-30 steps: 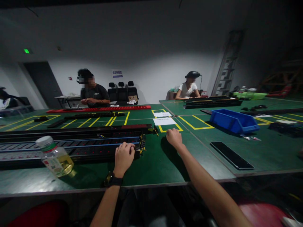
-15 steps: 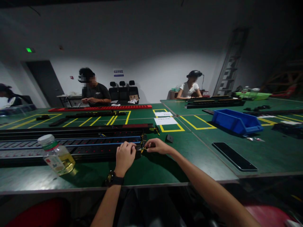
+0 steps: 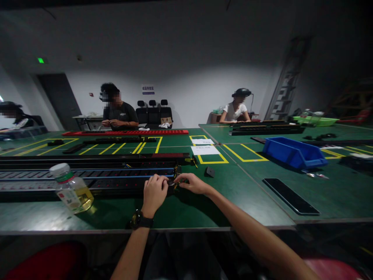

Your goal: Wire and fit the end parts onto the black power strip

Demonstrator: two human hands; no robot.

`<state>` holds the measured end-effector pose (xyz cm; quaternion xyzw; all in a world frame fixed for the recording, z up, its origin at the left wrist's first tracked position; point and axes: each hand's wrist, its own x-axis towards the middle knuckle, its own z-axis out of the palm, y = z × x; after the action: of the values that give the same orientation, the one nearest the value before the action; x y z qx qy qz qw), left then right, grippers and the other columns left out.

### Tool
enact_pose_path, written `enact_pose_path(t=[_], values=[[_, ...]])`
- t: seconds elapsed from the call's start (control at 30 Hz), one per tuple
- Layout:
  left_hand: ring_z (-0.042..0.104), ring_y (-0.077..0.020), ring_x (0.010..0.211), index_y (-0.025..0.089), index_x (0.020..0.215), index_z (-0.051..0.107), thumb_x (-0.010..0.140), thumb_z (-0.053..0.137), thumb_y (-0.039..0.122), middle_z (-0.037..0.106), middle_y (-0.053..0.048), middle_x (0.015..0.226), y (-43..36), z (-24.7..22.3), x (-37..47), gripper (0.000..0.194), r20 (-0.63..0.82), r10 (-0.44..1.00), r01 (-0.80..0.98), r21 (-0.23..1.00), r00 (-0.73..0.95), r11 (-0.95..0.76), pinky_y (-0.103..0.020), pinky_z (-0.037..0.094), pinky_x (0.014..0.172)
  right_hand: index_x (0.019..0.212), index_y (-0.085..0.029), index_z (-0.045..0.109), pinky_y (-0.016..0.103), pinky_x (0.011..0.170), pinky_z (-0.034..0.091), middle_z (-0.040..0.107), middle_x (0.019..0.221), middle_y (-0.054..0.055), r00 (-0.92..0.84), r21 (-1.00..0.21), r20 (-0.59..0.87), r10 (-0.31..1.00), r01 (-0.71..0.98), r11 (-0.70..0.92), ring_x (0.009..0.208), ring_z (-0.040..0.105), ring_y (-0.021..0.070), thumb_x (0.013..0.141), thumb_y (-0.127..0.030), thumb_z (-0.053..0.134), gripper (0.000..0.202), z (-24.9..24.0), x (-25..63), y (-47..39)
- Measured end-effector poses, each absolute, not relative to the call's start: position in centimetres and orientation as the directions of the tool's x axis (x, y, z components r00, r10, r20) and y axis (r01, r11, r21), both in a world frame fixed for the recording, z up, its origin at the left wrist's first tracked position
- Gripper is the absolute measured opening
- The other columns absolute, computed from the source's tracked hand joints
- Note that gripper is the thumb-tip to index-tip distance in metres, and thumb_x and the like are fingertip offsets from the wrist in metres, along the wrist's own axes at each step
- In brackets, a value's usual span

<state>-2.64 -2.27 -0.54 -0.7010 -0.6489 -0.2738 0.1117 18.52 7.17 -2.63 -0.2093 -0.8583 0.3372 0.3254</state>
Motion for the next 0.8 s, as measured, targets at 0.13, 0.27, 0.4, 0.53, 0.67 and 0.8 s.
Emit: enact_pose_path(t=[0.13, 0.27, 0.4, 0.53, 0.67, 0.8], values=[[0.064, -0.0243, 0.103, 0.026, 0.101, 0.075, 0.100, 0.050, 0.022, 0.070, -0.006, 0.102, -2.2, -0.5, -2.6, 0.025, 0.527, 0.850, 0.970, 0.204, 0.003, -0.130, -0.038, 0.042, 0.087, 0.105, -0.020, 0.080, 0.030, 0.086, 0.054, 0.079, 0.103, 0.005, -0.719, -0.665, 0.392, 0.573, 0.209, 0.717, 0.093, 0.071, 0.0191, 0.089, -0.010, 0.059, 0.028, -2.4, 18.2, 7.0], [0.064, -0.0242, 0.104, 0.026, 0.101, 0.074, 0.100, 0.050, 0.022, 0.071, -0.005, 0.102, -2.2, -0.5, -2.6, 0.025, 0.527, 0.850, 0.969, 0.210, -0.001, -0.129, -0.038, 0.042, 0.088, 0.105, -0.019, 0.081, 0.028, 0.082, 0.054, 0.080, 0.099, 0.005, -0.723, -0.654, 0.368, 0.584, 0.245, 0.716, 0.087, 0.070, 0.0180, 0.086, -0.009, 0.059, 0.031, -2.1, 17.8, 6.8], [0.064, -0.0241, 0.104, 0.026, 0.102, 0.074, 0.100, 0.050, 0.022, 0.070, -0.005, 0.102, -2.3, -0.5, -2.5, 0.025, 0.523, 0.852, 0.969, 0.210, 0.000, -0.129, -0.037, 0.042, 0.088, 0.114, -0.018, 0.081, 0.030, 0.090, 0.054, 0.080, 0.111, 0.007, -0.717, -0.684, 0.379, 0.585, 0.209, 0.699, 0.098, 0.072, 0.0201, 0.081, -0.005, 0.055, 0.044, -2.2, 17.4, 6.5], [0.064, -0.0243, 0.104, 0.026, 0.102, 0.074, 0.100, 0.049, 0.022, 0.070, -0.006, 0.102, -2.5, -0.3, -2.5, 0.025, 0.517, 0.856, 0.971, 0.206, 0.001, -0.125, -0.037, 0.042, 0.088, 0.121, -0.018, 0.078, 0.030, 0.085, 0.055, 0.079, 0.114, 0.006, -0.657, -0.761, 0.380, 0.651, 0.178, 0.624, 0.095, 0.072, 0.0208, 0.081, -0.011, 0.058, 0.045, -2.1, 17.1, 6.5], [0.064, -0.0243, 0.104, 0.026, 0.102, 0.074, 0.100, 0.048, 0.023, 0.070, -0.006, 0.103, -2.4, -0.2, -2.6, 0.026, 0.515, 0.857, 0.969, 0.210, 0.002, -0.128, -0.038, 0.042, 0.088, 0.111, -0.017, 0.079, 0.029, 0.077, 0.053, 0.079, 0.104, 0.007, -0.525, -0.769, 0.419, 0.741, 0.228, 0.597, 0.086, 0.070, 0.0201, 0.091, -0.024, 0.059, 0.029, -1.5, 17.9, 7.3], [0.064, -0.0241, 0.103, 0.026, 0.102, 0.074, 0.100, 0.048, 0.024, 0.070, -0.006, 0.104, -2.3, -0.4, -2.7, 0.027, 0.510, 0.860, 0.965, 0.225, 0.004, -0.138, -0.038, 0.043, 0.088, 0.086, -0.021, 0.077, 0.031, 0.077, 0.050, 0.074, 0.089, 0.009, -0.367, -0.500, 0.424, 0.828, 0.668, 0.552, 0.086, 0.067, 0.0228, 0.097, -0.034, 0.060, 0.024, -0.7, 21.0, 8.6]])
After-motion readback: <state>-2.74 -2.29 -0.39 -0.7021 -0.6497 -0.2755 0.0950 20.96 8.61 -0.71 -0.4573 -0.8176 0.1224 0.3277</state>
